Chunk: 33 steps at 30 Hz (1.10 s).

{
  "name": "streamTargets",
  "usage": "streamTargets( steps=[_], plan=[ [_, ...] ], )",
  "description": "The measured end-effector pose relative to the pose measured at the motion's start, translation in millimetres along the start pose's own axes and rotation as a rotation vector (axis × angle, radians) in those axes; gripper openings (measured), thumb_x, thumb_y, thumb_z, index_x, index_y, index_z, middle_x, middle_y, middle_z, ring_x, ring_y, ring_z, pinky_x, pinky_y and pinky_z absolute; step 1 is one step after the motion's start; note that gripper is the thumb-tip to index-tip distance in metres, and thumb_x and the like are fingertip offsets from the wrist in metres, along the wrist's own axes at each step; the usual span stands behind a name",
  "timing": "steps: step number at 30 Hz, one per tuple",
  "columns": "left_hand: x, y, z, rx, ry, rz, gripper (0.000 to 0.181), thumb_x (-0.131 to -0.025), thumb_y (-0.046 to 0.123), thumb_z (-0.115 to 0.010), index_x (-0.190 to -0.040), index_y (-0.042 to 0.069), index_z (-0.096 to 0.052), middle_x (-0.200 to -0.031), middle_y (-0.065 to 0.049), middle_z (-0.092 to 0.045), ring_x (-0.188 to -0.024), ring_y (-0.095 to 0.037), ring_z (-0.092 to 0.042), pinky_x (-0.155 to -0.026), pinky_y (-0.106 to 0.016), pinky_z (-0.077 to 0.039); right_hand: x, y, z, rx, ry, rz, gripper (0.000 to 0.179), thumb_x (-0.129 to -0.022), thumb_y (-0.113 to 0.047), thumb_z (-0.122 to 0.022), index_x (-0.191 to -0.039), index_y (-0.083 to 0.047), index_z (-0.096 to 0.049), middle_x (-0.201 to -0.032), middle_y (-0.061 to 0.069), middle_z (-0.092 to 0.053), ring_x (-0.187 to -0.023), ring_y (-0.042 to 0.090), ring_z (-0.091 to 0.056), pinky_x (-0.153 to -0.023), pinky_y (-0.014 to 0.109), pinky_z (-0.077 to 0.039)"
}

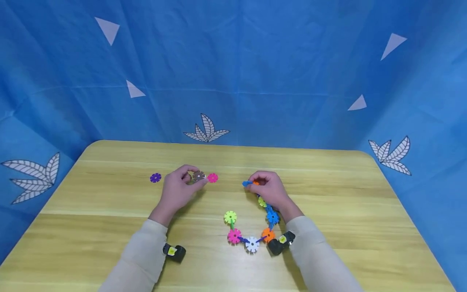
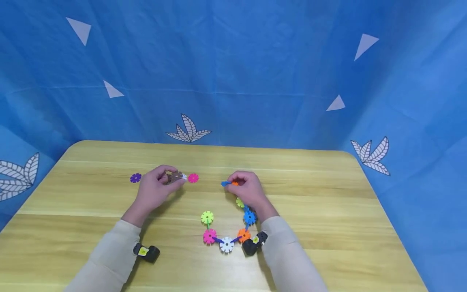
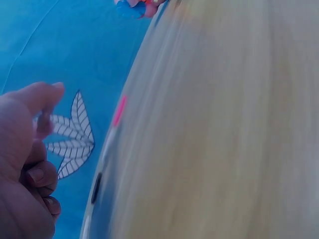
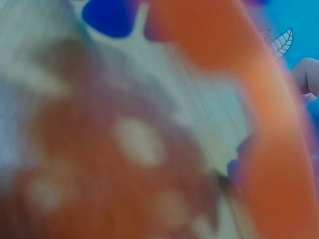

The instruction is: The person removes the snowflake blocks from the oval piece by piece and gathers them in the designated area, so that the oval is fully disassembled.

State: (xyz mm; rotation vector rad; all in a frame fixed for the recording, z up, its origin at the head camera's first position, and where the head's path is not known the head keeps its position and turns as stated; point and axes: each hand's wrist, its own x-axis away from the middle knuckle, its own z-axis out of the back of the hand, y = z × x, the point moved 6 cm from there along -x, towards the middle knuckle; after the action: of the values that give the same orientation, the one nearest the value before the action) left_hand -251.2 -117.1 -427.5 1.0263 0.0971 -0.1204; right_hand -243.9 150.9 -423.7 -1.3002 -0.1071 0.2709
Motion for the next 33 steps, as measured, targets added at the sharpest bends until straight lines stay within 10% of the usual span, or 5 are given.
streamTargets(
  steps=[33],
  plan=[
    [27.1,-62.2,74.4,-0.295,0.128,0.151,0.048,-0.084,0.041,-0.081,-0.110,0.005,-0.065,-0.059,0.000,-0.045,-0.049,-0.016,-0.037,-0.052,-0.035,-0.033,-0.6,4.7,0.3,-0.011,0.021,-0.014,0.004,-0.083,0.004,-0.072,-0.085,0.001,-0.070,-0.070,0.016,-0.062,-0.060,0.043,-0.050,-0.055,0.030,-0.045]
  ],
)
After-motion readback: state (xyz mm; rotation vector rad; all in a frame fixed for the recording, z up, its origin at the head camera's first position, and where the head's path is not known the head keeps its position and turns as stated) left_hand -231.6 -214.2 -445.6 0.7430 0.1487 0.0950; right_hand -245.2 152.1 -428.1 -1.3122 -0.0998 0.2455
